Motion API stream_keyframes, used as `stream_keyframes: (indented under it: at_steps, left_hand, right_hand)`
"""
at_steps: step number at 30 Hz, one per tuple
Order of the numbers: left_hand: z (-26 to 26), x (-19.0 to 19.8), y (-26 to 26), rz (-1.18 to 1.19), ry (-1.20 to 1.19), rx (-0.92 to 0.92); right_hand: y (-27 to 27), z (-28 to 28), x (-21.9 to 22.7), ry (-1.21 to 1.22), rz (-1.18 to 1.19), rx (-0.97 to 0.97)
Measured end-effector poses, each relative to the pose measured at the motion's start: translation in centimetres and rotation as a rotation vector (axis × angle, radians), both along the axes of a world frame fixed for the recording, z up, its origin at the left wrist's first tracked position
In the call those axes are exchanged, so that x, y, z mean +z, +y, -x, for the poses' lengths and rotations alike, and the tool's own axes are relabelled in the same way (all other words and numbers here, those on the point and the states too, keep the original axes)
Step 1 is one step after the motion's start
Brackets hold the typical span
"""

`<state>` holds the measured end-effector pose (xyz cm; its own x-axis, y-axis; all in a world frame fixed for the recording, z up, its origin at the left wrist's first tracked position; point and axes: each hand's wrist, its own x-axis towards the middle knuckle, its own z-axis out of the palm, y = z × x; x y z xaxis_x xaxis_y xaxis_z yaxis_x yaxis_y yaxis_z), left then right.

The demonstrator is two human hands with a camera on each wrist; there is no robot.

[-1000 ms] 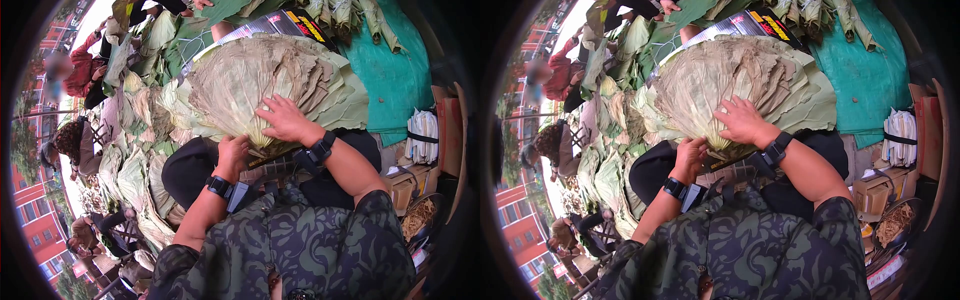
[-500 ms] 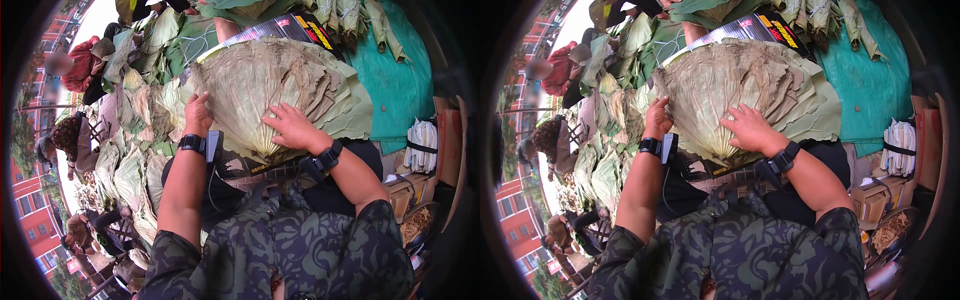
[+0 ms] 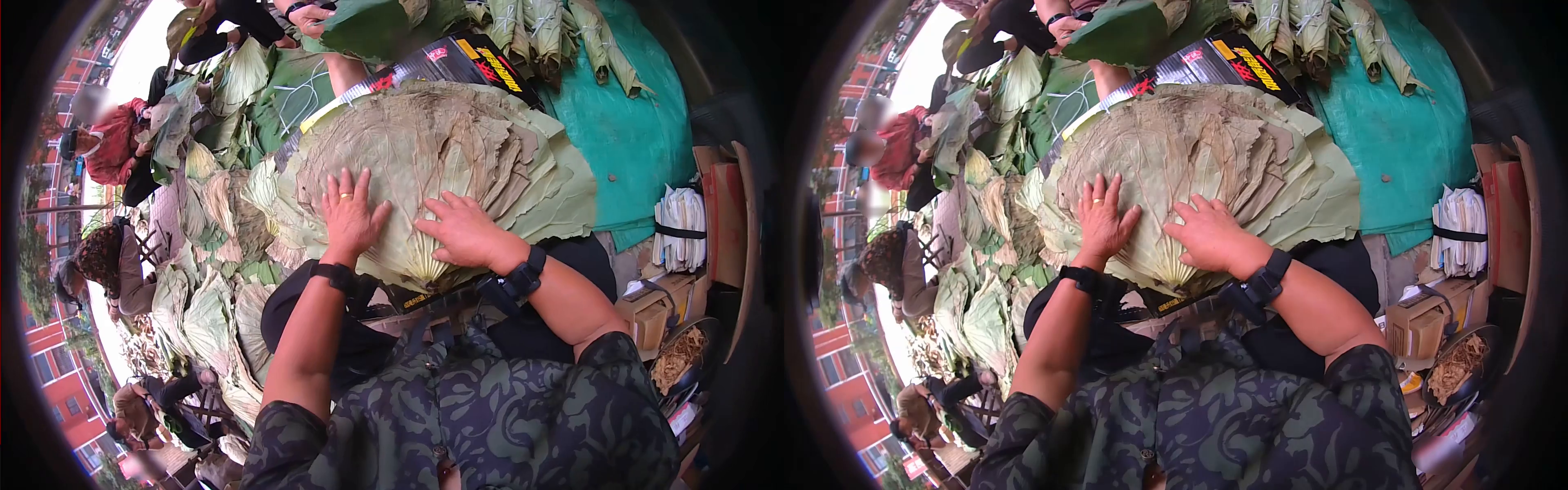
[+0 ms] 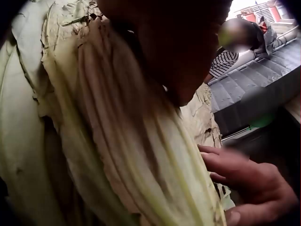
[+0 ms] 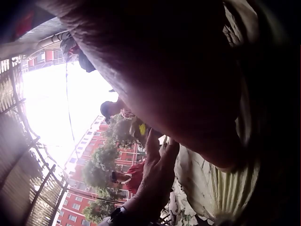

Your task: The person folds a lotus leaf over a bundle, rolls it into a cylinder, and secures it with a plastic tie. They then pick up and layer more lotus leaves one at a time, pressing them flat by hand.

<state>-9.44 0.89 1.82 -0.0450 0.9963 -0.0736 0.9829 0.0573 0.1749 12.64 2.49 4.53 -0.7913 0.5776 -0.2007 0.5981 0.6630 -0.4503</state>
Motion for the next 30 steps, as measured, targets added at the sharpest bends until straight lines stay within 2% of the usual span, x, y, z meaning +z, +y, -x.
stream_keyframes:
  at_steps: [2, 3, 5, 7, 8, 9, 11, 12, 13, 15, 17, 18, 19, 21, 26, 27, 30]
  left_hand:
    - [0.2, -1.6, 0.2, 0.073, -0.012, -0.002]
    - [0.0, -1.6, 0.4, 0.157, -0.018, 0.005]
    - [0.3, -1.0, 0.9, 0.167, 0.006, 0.0]
    - [0.9, 0.0, 2.0, -0.008, -0.216, 0.072]
    - [1.3, 0.1, 3.0, -0.207, -0.392, 0.05]
    - [0.9, 0.7, 4.2, -0.21, -0.389, 0.045]
    - [-0.6, 3.4, 6.5, -0.273, -1.329, 0.499]
    - [-0.5, 5.4, 7.3, -0.088, -1.755, 0.629]
    - [-0.6, 5.8, 8.5, -0.089, -2.086, 0.837]
    - [-0.1, 6.7, 10.5, -0.084, -2.381, 0.954]
    - [2.3, 4.0, 12.9, -0.089, -2.068, 0.801]
    - [1.9, 4.8, 13.1, -0.128, -1.961, 0.761]
    - [1.6, 5.4, 13.2, -0.121, -1.958, 0.754]
    - [1.1, 6.7, 13.4, -0.282, -2.044, 0.699]
    - [-0.8, 11.0, 11.4, -0.563, -1.76, 0.329]
    - [-1.4, 12.0, 10.3, -0.563, -1.757, 0.326]
    - [-2.6, 13.2, 6.1, -0.726, -1.098, -0.024]
  right_hand:
    - [0.2, 0.1, 0.1, -0.02, 0.014, -0.001]
    - [0.2, 0.1, 0.1, -0.036, 0.039, 0.007]
    - [0.1, 0.0, -0.1, -0.002, 0.009, -0.007]
    - [0.0, 0.0, 0.1, -0.022, 0.014, 0.009]
    - [-0.1, 0.0, -0.1, 0.042, 0.021, -0.008]
    - [-0.1, 0.0, -0.1, 0.046, 0.018, -0.012]
    - [-0.2, 0.0, -0.1, 0.052, 0.011, -0.02]
    - [-0.3, 0.0, -0.1, 0.056, 0.009, -0.025]
    - [-0.3, 0.0, -0.2, 0.061, 0.001, -0.028]
    - [-0.3, 0.0, -0.3, 0.072, -0.01, -0.038]
    - [-0.3, -0.3, -0.4, 0.122, -0.013, -0.042]
    - [-0.2, -0.4, -0.2, 0.124, -0.014, -0.05]
    - [0.0, -0.4, 0.2, 0.08, 0.027, -0.025]
    - [0.1, -0.6, 0.4, 0.041, 0.067, -0.008]
    - [0.0, -0.8, -0.1, 0.159, -0.005, -0.027]
    - [0.1, -0.8, 0.0, 0.163, -0.006, -0.028]
    - [1.0, -1.0, 0.2, 0.083, 0.102, 0.025]
